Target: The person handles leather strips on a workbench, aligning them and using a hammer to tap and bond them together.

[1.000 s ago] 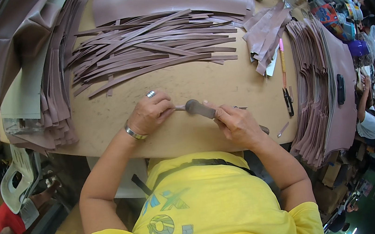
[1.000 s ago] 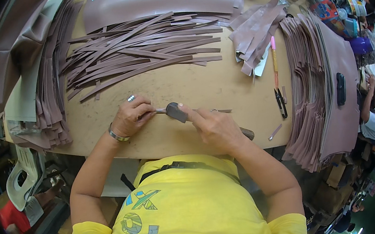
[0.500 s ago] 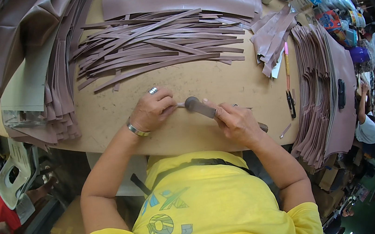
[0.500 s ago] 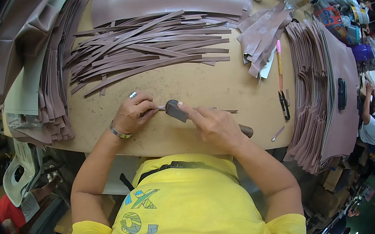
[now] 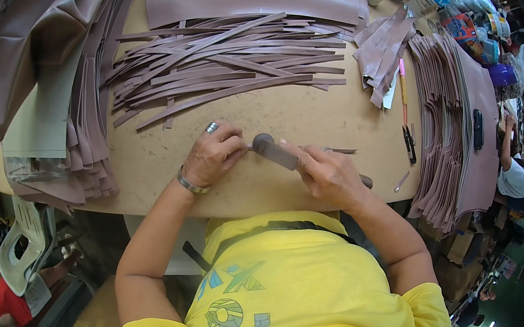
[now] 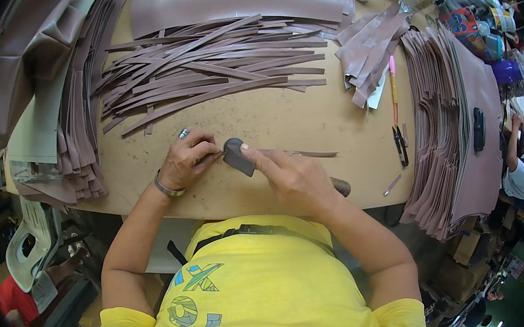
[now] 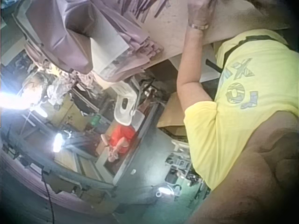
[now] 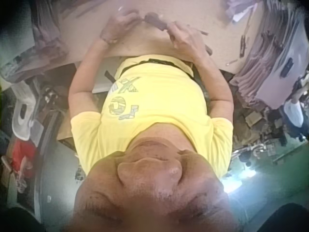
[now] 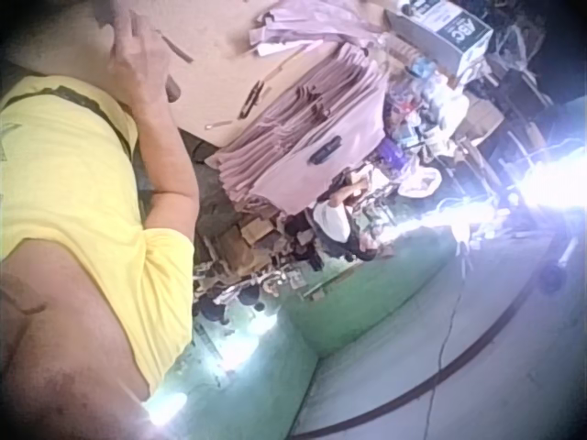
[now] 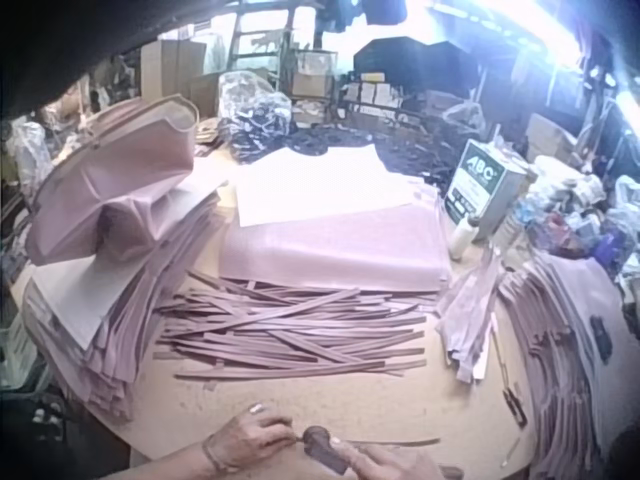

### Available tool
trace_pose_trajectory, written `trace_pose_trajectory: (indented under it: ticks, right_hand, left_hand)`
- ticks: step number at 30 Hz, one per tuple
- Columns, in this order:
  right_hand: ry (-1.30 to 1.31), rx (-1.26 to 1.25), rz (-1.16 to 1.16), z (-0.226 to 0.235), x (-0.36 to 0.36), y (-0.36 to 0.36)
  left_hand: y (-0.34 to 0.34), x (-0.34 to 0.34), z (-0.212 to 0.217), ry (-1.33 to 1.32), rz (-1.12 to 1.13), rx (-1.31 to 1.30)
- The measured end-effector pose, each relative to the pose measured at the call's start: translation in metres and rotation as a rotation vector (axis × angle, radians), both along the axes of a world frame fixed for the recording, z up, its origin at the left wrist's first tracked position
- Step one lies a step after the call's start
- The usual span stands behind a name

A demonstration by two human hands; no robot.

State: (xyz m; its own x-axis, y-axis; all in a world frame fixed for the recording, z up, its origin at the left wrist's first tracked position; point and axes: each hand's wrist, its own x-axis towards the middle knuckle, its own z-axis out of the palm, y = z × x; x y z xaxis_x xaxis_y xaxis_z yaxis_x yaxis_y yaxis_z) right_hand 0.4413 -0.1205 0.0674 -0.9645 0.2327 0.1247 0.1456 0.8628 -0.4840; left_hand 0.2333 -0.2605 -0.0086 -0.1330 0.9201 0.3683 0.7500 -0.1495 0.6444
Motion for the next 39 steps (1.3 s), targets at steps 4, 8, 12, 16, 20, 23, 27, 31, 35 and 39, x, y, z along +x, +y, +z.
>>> trace_pose_trajectory:
  ticks: [4, 8, 12, 16, 20, 23, 27, 31, 35, 39]
  right_hand:
    - [-0.047, -0.017, 0.009, -0.012, -0.002, -0.002]
    - [-0.052, -0.034, 0.005, -0.005, -0.005, -0.003]
    - [-0.025, -0.048, 0.012, -0.016, -0.005, -0.005]
    - [-0.127, -0.034, 0.005, -0.005, -0.012, -0.006]
    - [-0.004, -0.018, 0.027, -0.015, -0.014, -0.009]
    - [-0.037, 0.016, 0.061, -0.017, -0.012, -0.013]
    - [-0.043, -0.174, -0.023, -0.024, -0.009, -0.008]
    - [-0.03, -0.748, -0.422, -0.028, 0.025, 0.028]
    - [0.059, -1.288, -0.745, -0.019, 0.087, 0.071]
    - [-0.042, -1.177, -0.809, -0.015, 0.136, 0.088]
  left_hand:
    - [0.0, -0.001, -0.003, -0.047, -0.01, 0.011]
    - [-0.002, -0.003, -0.004, -0.107, -0.012, 0.003]
    - [-0.003, -0.004, -0.005, -0.143, -0.02, 0.006]
    - [-0.01, -0.008, -0.004, -0.162, 0.011, -0.033]
    - [-0.015, -0.004, 0.003, -0.177, 0.242, 0.0]
    - [-0.012, -0.002, 0.013, -0.18, 0.36, 0.061]
    - [0.004, 0.013, 0.021, -0.208, 0.396, 0.185]
    - [0.021, 0.04, 0.015, -0.143, 0.277, 0.241]
    - [0.057, 0.089, 0.005, 0.115, 0.083, -0.038]
    - [0.074, 0.112, -0.006, 0.249, 0.003, -0.158]
